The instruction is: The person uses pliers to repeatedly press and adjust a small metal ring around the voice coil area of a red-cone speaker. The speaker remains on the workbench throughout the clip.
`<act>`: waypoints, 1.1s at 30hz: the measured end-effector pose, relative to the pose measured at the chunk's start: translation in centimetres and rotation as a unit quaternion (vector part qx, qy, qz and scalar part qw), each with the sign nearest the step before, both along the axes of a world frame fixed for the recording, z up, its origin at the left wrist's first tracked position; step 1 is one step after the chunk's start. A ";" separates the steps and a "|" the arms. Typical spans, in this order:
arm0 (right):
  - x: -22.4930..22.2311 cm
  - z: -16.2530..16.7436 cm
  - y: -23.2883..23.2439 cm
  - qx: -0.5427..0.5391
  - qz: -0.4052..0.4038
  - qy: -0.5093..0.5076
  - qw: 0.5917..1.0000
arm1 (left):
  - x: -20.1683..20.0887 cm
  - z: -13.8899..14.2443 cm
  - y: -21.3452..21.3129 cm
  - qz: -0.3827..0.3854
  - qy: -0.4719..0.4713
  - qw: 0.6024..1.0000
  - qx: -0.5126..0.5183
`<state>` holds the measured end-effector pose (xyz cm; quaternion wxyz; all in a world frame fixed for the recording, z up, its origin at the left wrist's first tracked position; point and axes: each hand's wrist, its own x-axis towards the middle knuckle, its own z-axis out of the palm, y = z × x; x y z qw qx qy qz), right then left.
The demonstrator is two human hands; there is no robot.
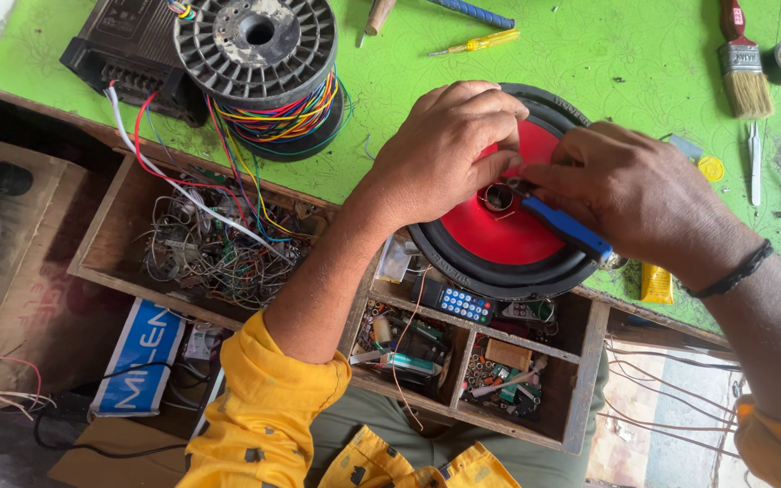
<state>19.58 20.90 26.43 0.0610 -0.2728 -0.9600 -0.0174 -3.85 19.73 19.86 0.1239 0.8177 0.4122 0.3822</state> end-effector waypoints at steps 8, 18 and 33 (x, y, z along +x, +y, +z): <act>0.0 -0.4 -0.3 -0.010 0.025 -0.004 1.000 | 0.1 -0.1 0.1 0.003 -0.004 1.000 -0.005; 0.1 0.9 0.2 0.066 0.006 0.005 0.998 | -0.1 0.2 -0.1 0.006 0.008 1.000 -0.005; 0.5 0.9 0.9 0.066 0.031 0.004 0.997 | -0.1 0.1 0.1 0.003 0.009 1.000 -0.011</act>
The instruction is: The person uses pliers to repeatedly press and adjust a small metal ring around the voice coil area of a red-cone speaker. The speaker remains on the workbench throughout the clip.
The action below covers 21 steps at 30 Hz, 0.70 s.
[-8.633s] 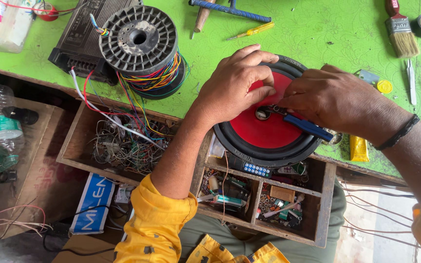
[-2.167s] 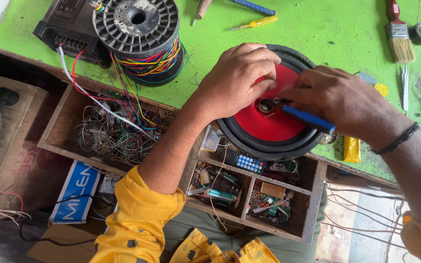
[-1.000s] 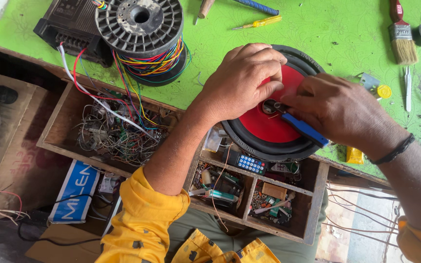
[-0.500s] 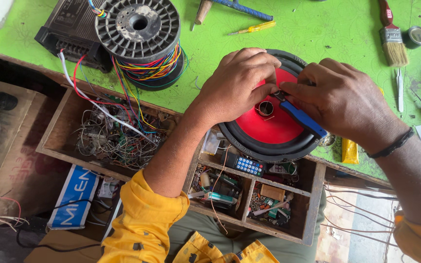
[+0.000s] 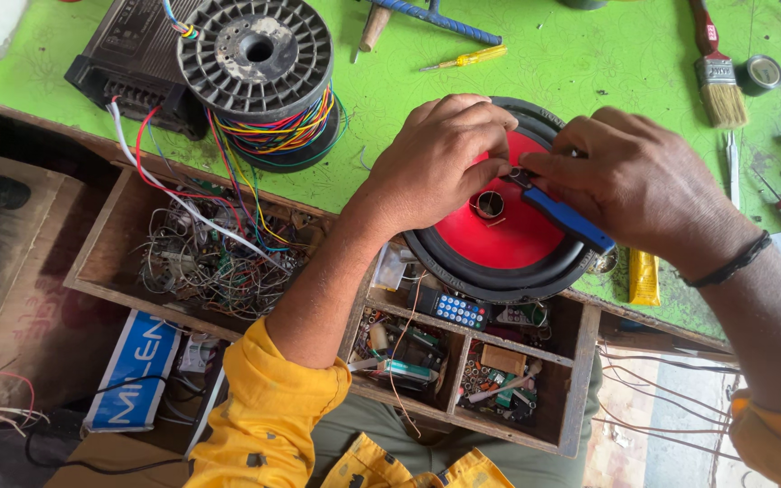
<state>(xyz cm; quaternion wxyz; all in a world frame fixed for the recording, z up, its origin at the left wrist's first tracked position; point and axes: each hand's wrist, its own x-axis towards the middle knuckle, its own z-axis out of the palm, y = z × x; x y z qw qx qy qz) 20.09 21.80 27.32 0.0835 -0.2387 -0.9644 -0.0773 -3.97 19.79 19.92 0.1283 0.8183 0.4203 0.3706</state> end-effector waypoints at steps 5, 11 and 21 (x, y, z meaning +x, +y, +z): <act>-0.2 -0.5 -0.4 -0.024 -0.005 0.020 0.999 | 0.0 -0.1 0.1 0.005 0.001 1.000 0.007; -0.4 -0.4 -0.5 -0.027 -0.006 0.014 1.000 | 0.0 -0.1 0.1 0.000 -0.001 1.000 0.008; 0.7 -0.4 -2.4 -0.015 -0.049 0.135 0.990 | -0.8 0.1 0.1 -0.042 -0.101 0.994 0.008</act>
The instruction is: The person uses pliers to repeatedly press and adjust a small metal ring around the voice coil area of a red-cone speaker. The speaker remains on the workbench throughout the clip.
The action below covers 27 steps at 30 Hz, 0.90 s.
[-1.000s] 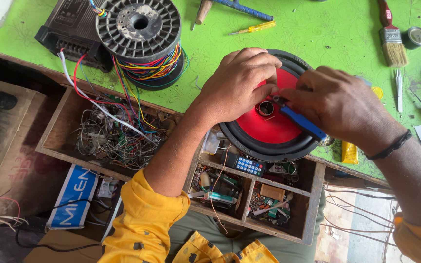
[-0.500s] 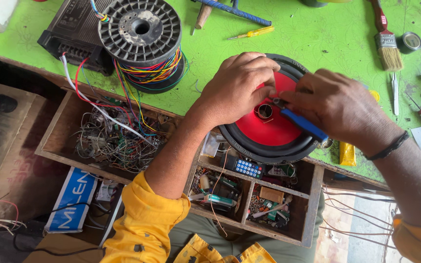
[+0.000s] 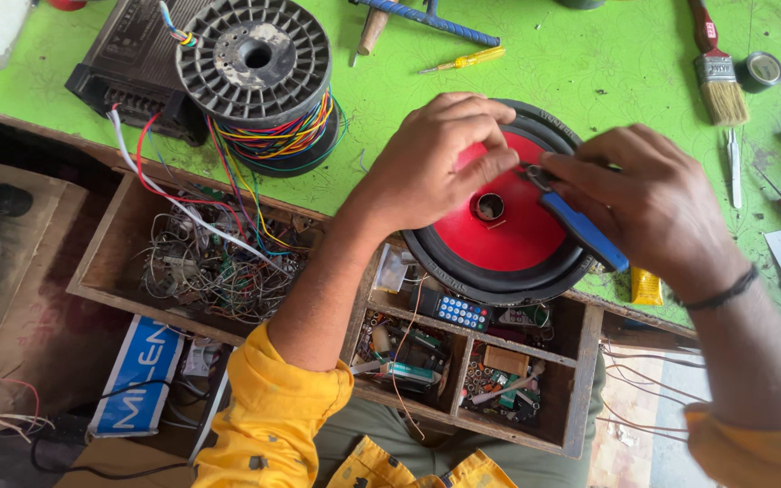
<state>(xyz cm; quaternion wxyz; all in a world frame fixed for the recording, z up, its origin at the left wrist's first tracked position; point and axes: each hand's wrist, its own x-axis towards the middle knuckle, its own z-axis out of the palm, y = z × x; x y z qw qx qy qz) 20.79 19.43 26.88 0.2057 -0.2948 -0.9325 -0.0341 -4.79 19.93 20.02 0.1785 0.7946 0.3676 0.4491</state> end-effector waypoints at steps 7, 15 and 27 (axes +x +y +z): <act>0.6 -6.8 -6.8 -0.056 -0.141 0.428 0.891 | -0.6 0.2 -0.6 -0.007 -0.002 0.999 -0.049; -0.7 -13.7 -8.6 -0.156 -0.221 0.633 0.725 | -0.4 1.2 -4.3 0.072 0.210 0.970 -0.096; -5.6 -15.2 -13.0 -0.003 -0.210 0.540 0.815 | -2.6 1.7 2.3 -0.124 0.223 0.960 -0.111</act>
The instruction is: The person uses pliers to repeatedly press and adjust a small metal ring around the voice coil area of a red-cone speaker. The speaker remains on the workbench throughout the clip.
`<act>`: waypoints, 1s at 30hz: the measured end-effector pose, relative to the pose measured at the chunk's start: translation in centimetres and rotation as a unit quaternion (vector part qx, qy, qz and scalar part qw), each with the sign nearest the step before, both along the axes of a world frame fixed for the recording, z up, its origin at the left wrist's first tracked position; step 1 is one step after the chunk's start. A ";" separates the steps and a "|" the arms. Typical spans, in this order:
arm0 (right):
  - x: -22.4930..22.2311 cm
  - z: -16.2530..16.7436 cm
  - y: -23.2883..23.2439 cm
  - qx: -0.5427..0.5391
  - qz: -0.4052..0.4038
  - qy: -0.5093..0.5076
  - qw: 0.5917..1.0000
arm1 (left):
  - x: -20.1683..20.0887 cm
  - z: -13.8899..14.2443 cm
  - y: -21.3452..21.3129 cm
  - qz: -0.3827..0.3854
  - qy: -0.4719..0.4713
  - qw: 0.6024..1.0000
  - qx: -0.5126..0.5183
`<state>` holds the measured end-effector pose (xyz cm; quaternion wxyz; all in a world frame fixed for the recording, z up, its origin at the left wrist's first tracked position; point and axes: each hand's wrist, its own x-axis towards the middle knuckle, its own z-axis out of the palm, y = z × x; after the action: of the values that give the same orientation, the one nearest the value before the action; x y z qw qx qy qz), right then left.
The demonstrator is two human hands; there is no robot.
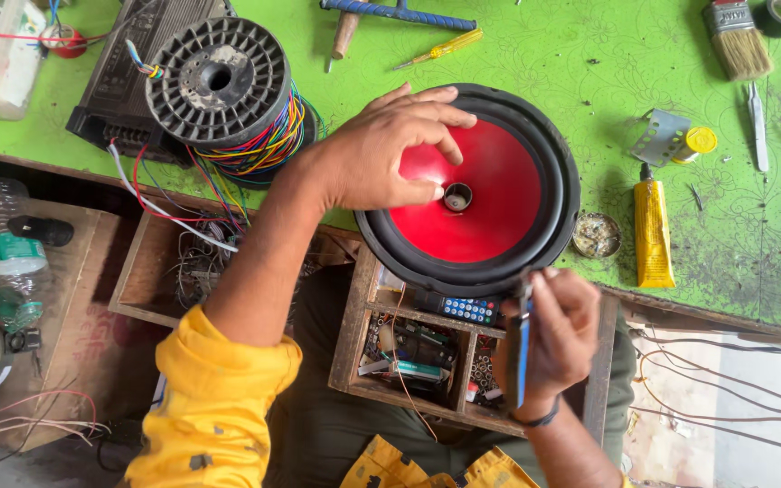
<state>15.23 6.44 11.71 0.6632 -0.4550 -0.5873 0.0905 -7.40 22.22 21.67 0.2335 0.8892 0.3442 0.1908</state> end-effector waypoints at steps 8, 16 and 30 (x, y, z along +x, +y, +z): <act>6.6 8.9 3.5 -0.054 0.191 -0.324 0.925 | 0.1 -0.4 -1.8 0.058 -0.029 0.997 0.035; 6.3 13.9 15.5 -0.058 0.312 -0.571 0.757 | 0.4 -1.2 -1.8 0.092 -0.084 0.988 0.093; 3.1 13.6 17.0 -0.008 0.357 -0.607 0.710 | 0.3 -1.7 -1.7 0.067 -0.108 0.983 0.129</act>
<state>18.30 23.44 25.27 0.0779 -0.1734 -0.9813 0.0292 -7.13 20.50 19.98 0.1398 0.8607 0.3483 0.3439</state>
